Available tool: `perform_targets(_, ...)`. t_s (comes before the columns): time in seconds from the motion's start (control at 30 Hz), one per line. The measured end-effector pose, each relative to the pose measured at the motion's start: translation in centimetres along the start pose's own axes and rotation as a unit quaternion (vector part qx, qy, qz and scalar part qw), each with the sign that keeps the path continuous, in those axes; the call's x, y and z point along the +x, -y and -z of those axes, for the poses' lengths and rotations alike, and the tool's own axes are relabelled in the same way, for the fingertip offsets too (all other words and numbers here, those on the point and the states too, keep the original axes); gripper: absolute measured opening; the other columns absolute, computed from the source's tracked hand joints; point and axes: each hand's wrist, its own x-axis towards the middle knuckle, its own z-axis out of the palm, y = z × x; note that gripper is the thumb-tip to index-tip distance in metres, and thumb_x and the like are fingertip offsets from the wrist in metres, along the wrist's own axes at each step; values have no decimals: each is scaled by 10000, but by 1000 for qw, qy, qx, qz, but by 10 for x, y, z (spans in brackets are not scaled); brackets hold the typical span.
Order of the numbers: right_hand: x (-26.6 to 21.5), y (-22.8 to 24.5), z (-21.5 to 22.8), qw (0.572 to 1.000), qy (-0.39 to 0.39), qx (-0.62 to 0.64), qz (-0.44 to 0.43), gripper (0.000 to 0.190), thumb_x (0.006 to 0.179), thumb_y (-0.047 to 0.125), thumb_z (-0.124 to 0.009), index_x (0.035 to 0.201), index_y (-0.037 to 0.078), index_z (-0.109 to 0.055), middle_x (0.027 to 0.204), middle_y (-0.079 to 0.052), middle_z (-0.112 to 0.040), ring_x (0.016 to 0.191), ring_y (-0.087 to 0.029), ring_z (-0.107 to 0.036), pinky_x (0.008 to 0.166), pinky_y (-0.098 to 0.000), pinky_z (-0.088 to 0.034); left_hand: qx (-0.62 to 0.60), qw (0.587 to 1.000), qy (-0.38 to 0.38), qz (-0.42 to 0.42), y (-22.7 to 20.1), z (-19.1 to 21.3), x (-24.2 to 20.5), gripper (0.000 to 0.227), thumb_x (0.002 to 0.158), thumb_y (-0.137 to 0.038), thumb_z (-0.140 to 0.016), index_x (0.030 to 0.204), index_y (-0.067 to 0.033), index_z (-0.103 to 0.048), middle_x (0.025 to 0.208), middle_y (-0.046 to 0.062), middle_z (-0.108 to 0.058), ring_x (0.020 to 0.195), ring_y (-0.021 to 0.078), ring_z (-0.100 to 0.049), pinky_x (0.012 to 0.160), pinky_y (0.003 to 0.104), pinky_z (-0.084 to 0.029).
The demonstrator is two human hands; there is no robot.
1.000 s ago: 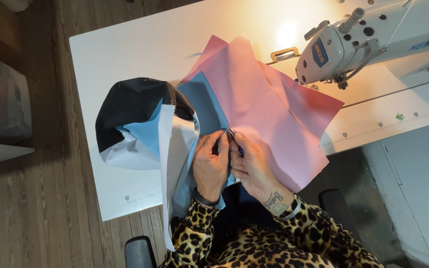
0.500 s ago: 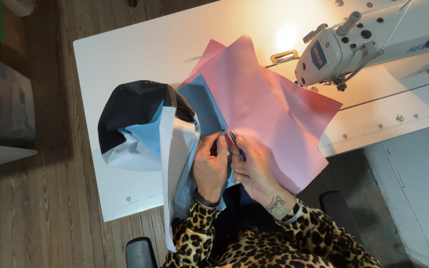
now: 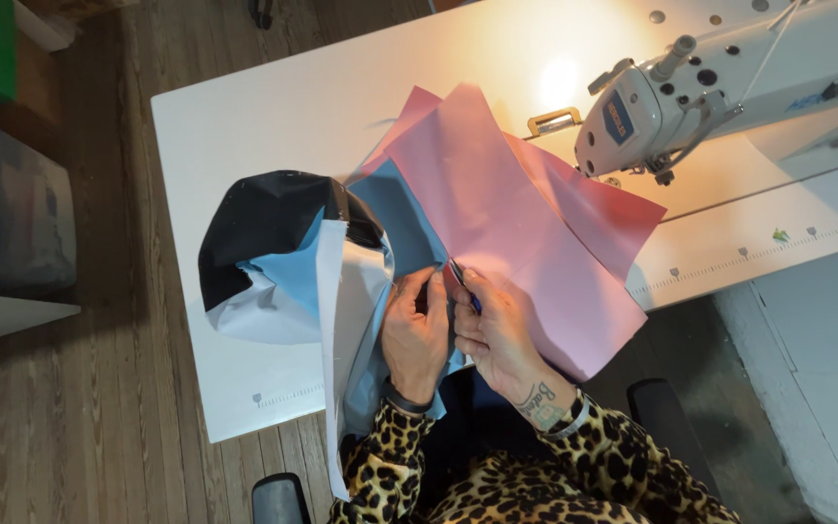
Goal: The person is trimming edges of leather pieces using small snips at a sewing station.
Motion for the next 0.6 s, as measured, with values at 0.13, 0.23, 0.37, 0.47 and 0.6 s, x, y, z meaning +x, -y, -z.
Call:
perform_targets(0.13,-3,6,-4,999,-38,-11,12,259,1038,329,-508,857,145,-504,553,79,-300,432,-40,-237,382,-220,-191,-9,999,5,43,-1,-1,-1,233,986,-239,-645,1097,-55,-733,942,154,-726,831,279,-717,724,365,-555)
perform_targets(0.23,1,1,2,998,-63,-15,8,280,1040,343,-508,856,132,-509,559,70,-309,446,-43,-252,390,-221,-193,-41,998,9,53,-3,1,-2,243,999,-251,-635,1109,-53,-724,957,147,-738,829,273,-721,725,364,-555)
perform_targets(0.37,-5,2,0,999,-16,-40,-14,286,1045,345,-504,852,135,-489,571,78,-310,452,-38,-249,391,-219,-193,-37,998,16,52,3,-1,-2,251,1007,-247,-630,1136,-45,-706,979,135,-737,842,253,-713,723,356,-553)
perform_targets(0.47,-2,-1,3,999,-1,-33,-12,277,1045,341,-490,850,145,-480,568,76,-306,435,-38,-232,375,-214,-184,-65,995,23,76,-1,-2,-2,248,1000,-251,-629,1120,-48,-706,944,121,-722,774,226,-709,688,336,-554)
perform_targets(0.6,-1,1,-2,1000,4,-18,-5,258,1045,339,-471,863,156,-485,572,75,-309,433,-40,-229,372,-214,-187,-60,997,16,44,3,-4,-1,245,1004,-244,-633,1118,-37,-699,964,119,-703,783,213,-706,690,328,-554)
